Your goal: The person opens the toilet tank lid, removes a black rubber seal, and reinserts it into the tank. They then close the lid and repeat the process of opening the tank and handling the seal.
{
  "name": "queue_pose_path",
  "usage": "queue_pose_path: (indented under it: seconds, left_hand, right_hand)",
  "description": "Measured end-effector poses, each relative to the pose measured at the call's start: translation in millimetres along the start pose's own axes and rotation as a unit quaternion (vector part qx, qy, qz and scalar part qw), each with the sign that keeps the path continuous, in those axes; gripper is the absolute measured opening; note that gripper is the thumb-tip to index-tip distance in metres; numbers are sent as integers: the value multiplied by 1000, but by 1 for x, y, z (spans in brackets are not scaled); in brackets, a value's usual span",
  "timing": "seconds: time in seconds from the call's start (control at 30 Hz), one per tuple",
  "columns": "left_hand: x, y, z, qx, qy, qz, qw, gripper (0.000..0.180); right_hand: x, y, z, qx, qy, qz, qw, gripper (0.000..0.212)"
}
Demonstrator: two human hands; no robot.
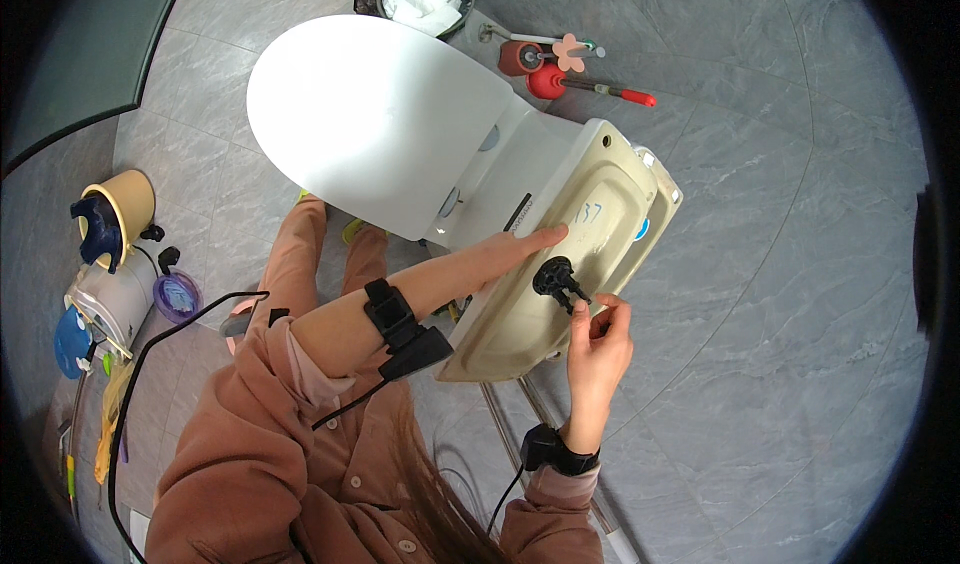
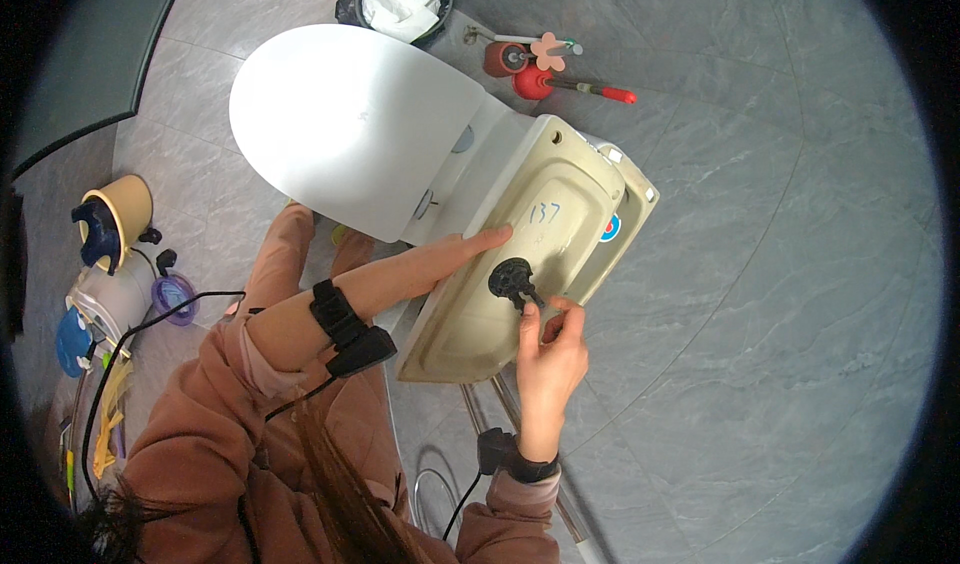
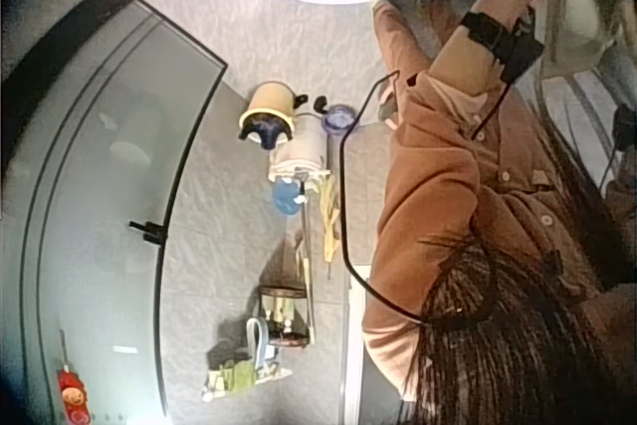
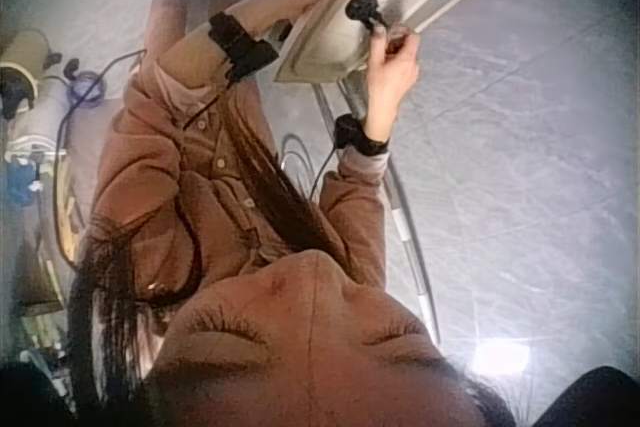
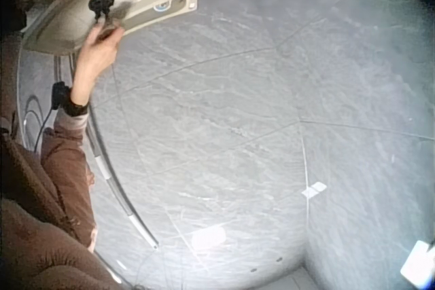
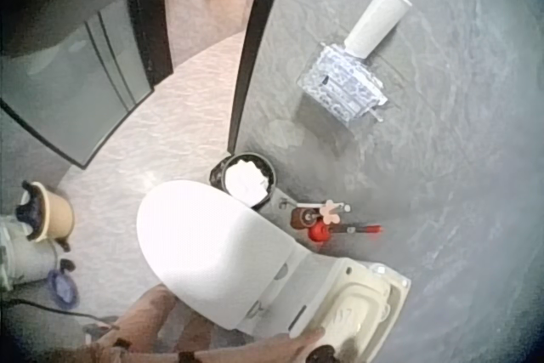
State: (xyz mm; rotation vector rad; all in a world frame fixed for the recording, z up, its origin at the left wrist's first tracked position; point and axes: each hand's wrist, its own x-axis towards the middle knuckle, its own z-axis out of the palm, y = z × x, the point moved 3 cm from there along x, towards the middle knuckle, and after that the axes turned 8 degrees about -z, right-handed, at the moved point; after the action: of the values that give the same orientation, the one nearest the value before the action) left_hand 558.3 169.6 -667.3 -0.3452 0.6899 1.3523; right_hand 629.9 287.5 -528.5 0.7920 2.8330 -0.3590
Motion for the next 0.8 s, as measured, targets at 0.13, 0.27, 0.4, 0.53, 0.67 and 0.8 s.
queue_pose_path:
  seconds: [0.13,0.27,0.4,0.53,0.67,0.8]
  left_hand:
    - [-2,0,0,-9,-10,5,1000,72]
    - [-1,-1,-1,-1,-2,-3,1000,74]
    - [4,-4,-1,-25,-13,-3,1000,75]
    - [12,-8,-6,8,6,-36,999,74]
    - [12,-8,-6,-5,-3,-8,1000,71]
    - [5,-4,-2,-17,-15,-15,1000,69]
  right_hand:
    - [4,2,4,-48,-40,0,998,22]
    - [4,2,8,-2,-33,-19,999,24]
    - [0,-3,2,21,1,-11,1000,27]
    - [6,-4,5,-37,-25,-15,999,27]
    - [7,0,9,-51,-11,-29,998,37]
    - [4,1,6,-3,-11,-20,1000,37]
